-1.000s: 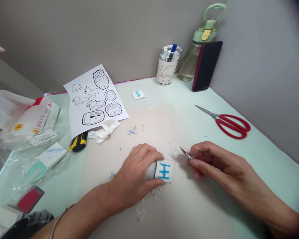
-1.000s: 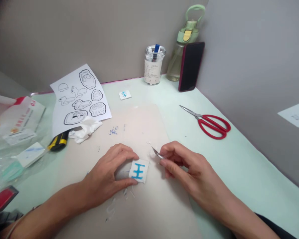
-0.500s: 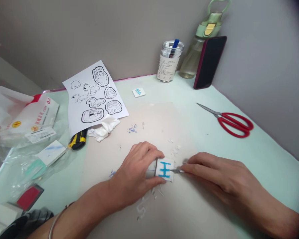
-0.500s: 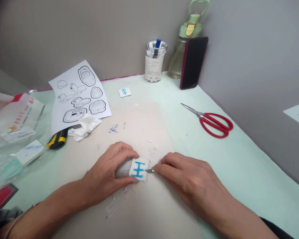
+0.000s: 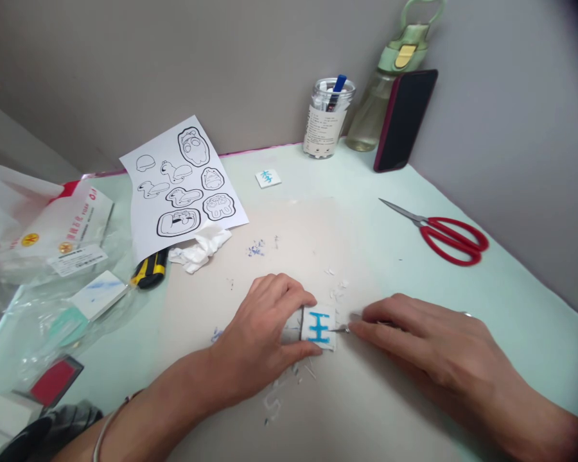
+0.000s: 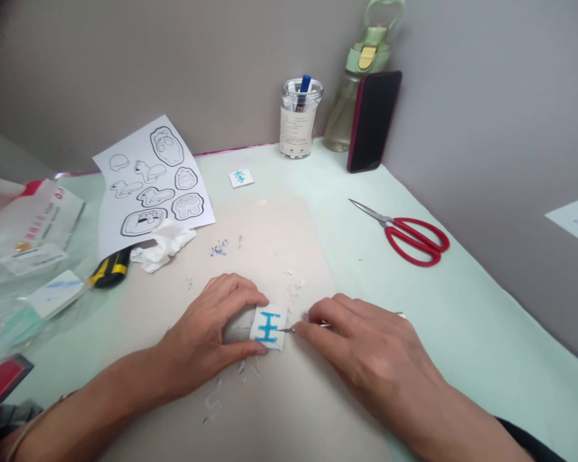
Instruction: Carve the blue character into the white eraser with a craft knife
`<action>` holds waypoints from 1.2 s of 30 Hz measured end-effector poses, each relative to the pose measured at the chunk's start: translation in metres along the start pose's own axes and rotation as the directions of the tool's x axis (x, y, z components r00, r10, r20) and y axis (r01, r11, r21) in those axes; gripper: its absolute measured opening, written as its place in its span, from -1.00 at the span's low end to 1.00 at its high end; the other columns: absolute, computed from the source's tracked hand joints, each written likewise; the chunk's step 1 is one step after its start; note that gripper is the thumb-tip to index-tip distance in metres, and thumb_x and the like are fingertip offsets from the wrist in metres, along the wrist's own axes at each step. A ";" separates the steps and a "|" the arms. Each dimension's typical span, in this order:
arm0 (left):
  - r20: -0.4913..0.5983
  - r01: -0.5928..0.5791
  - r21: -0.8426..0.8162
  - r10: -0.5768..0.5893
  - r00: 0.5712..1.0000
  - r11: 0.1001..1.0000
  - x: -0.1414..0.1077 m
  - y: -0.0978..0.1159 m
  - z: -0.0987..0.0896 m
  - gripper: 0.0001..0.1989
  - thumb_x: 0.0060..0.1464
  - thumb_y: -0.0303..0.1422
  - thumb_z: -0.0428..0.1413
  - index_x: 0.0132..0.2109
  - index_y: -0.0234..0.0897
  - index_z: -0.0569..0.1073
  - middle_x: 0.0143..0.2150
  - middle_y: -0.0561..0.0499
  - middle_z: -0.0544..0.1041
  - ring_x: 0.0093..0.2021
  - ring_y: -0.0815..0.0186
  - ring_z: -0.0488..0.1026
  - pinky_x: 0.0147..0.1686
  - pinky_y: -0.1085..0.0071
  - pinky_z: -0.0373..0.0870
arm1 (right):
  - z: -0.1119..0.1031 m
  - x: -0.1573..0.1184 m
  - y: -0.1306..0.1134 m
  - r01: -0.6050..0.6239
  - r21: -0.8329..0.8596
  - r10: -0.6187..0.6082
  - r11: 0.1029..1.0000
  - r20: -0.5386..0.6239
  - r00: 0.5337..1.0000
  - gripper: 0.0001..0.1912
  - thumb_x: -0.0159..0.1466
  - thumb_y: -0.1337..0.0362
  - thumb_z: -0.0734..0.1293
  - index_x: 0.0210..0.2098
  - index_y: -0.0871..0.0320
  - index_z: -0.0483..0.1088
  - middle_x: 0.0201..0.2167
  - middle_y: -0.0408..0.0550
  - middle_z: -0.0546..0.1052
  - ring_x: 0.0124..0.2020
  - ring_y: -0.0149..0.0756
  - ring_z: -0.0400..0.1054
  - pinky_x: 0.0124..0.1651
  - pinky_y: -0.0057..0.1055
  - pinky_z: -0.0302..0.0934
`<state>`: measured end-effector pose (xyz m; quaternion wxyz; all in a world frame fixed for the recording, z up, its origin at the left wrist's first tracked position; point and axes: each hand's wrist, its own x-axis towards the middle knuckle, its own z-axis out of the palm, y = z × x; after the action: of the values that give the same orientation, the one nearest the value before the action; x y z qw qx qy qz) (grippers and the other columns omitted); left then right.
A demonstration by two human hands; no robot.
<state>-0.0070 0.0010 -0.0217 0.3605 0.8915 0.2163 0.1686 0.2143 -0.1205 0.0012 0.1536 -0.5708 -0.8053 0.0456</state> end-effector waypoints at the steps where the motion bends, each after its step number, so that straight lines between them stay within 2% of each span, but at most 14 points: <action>1: 0.000 0.001 0.002 -0.001 1.000 1.000 0.000 0.000 0.000 -0.61 0.03 -0.34 0.29 -0.03 -0.27 0.36 -0.09 -0.04 0.39 -0.06 0.20 0.28 -0.04 0.24 0.23 | 0.000 0.000 -0.001 0.003 -0.008 -0.004 1.000 -0.021 1.000 -0.69 0.40 0.38 0.08 -0.07 0.05 0.41 -0.24 -0.06 0.51 -0.33 -0.30 0.36 -0.38 -0.40 0.08; 9: 0.011 0.013 0.004 -0.013 1.000 1.000 0.000 0.001 0.000 -0.63 0.04 -0.34 0.28 -0.04 -0.26 0.36 -0.09 -0.03 0.38 -0.06 0.20 0.27 -0.04 0.25 0.23 | 0.000 0.005 -0.006 0.052 -0.078 -0.058 0.996 -0.072 0.996 -0.69 0.42 0.43 0.05 -0.08 0.11 0.38 -0.26 -0.06 0.50 -0.33 -0.30 0.32 -0.39 -0.39 0.04; 13: 0.015 0.016 0.005 -0.016 1.000 1.000 0.000 0.001 0.000 -0.64 0.04 -0.33 0.28 -0.05 -0.26 0.36 -0.09 -0.03 0.39 -0.07 0.20 0.27 -0.05 0.25 0.23 | -0.001 0.007 -0.007 0.074 -0.112 -0.080 0.991 -0.051 0.995 -0.68 0.44 0.39 0.01 -0.09 0.13 0.37 -0.26 -0.03 0.50 -0.33 -0.27 0.32 -0.42 -0.36 0.01; 18: 0.013 0.012 0.007 -0.012 1.000 1.000 0.000 0.000 0.001 -0.64 0.05 -0.33 0.27 -0.04 -0.27 0.36 -0.09 -0.04 0.39 -0.07 0.20 0.27 -0.05 0.25 0.24 | -0.001 0.008 -0.009 0.098 -0.155 -0.106 0.983 -0.050 0.993 -0.67 0.41 0.48 0.03 -0.13 0.15 0.39 -0.25 0.00 0.51 -0.28 -0.24 0.32 -0.40 -0.32 0.00; 22: 0.015 0.019 0.005 -0.019 1.000 1.000 0.000 0.000 0.001 -0.64 0.05 -0.33 0.27 -0.04 -0.27 0.36 -0.09 -0.04 0.38 -0.07 0.19 0.26 -0.05 0.24 0.25 | -0.002 0.009 -0.010 0.096 -0.156 -0.098 0.983 -0.006 0.995 -0.65 0.43 0.43 0.01 -0.13 0.17 0.40 -0.28 0.00 0.49 -0.32 -0.24 0.30 -0.41 -0.32 -0.02; 29: 0.005 0.014 0.008 -0.015 1.000 1.000 0.000 0.001 0.002 -0.64 0.04 -0.33 0.28 -0.05 -0.27 0.36 -0.10 -0.03 0.39 -0.07 0.19 0.27 -0.06 0.24 0.24 | -0.008 0.017 -0.013 0.149 -0.187 -0.158 0.971 -0.034 0.987 -0.51 0.45 0.43 -0.07 -0.30 0.22 0.44 -0.38 0.02 0.49 -0.42 -0.27 0.25 -0.45 -0.32 -0.03; 36: 0.000 0.011 0.009 -0.011 1.000 1.000 0.000 0.001 0.001 -0.64 0.03 -0.34 0.29 -0.06 -0.29 0.37 -0.11 -0.04 0.39 -0.08 0.20 0.27 -0.06 0.24 0.24 | -0.012 0.018 -0.015 0.114 -0.149 -0.119 0.982 -0.023 0.993 -0.47 0.46 0.38 -0.11 -0.30 0.19 0.44 -0.34 0.00 0.52 -0.41 -0.27 0.25 -0.48 -0.32 -0.05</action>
<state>-0.0064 0.0001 -0.0213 0.3573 0.8921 0.2217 0.1655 0.1984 -0.1099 0.0196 0.1263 -0.5330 -0.8360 -0.0319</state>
